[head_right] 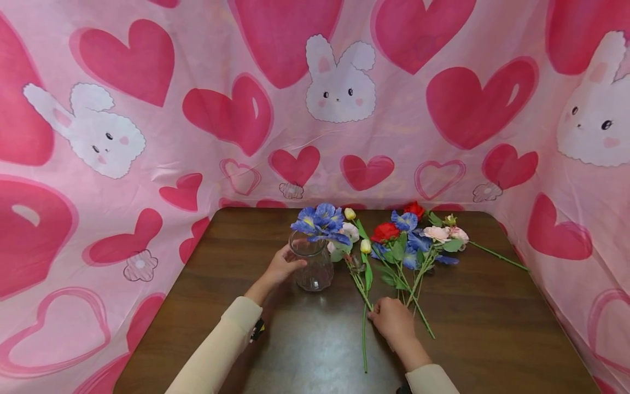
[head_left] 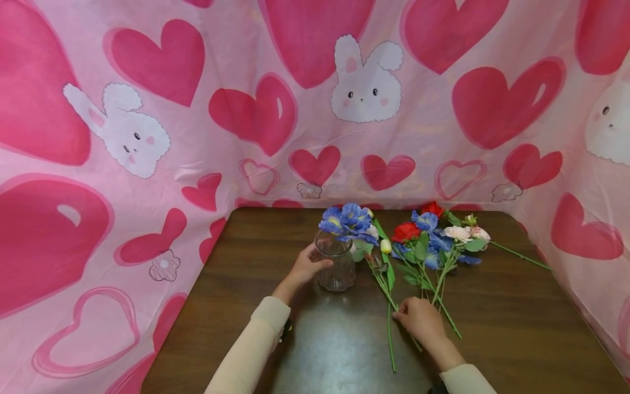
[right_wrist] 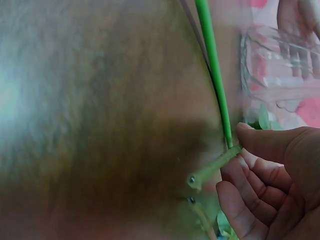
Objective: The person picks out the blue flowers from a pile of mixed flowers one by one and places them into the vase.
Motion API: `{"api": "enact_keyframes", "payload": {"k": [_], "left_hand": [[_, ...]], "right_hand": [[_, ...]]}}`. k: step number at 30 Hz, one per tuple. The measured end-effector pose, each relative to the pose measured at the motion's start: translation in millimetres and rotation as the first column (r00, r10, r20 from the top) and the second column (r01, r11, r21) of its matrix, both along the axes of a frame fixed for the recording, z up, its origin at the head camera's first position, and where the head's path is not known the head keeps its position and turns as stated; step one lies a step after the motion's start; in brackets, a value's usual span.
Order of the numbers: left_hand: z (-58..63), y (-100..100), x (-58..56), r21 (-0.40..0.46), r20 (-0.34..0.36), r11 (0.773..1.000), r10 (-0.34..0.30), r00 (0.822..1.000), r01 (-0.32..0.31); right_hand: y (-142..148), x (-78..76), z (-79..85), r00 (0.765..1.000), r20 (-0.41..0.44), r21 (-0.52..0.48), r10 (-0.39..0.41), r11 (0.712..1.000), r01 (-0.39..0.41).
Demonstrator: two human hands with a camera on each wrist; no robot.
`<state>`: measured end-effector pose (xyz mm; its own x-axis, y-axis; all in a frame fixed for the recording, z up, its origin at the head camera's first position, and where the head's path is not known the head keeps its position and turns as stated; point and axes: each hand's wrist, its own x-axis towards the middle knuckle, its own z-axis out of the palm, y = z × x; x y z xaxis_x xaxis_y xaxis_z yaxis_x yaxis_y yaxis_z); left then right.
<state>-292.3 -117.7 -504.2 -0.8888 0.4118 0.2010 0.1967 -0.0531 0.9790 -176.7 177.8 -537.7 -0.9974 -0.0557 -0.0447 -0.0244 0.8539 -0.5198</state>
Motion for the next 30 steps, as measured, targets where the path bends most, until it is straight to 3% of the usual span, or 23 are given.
{"api": "enact_keyframes", "payload": {"k": [11, 19, 30], "left_hand": [[1.6, 1.5, 0.6, 0.011, -0.012, 1.0, -0.002, 1.0, 0.002], [2.5, 1.0, 1.2, -0.002, 0.009, 1.0, -0.007, 1.0, 0.007], [0.9, -0.1, -0.1, -0.019, 0.02, 1.0, 0.005, 1.0, -0.005]], "right_hand": [[-8.5, 0.0, -7.6, 1.0, -0.014, -0.017, 0.004, 1.0, -0.004], [2.0, -4.5, 1.1, 1.0, 0.001, -0.062, -0.009, 0.998, 0.009], [49.9, -9.8, 16.0, 0.975, 0.053, -0.019, -0.214, 0.976, 0.215]]}}
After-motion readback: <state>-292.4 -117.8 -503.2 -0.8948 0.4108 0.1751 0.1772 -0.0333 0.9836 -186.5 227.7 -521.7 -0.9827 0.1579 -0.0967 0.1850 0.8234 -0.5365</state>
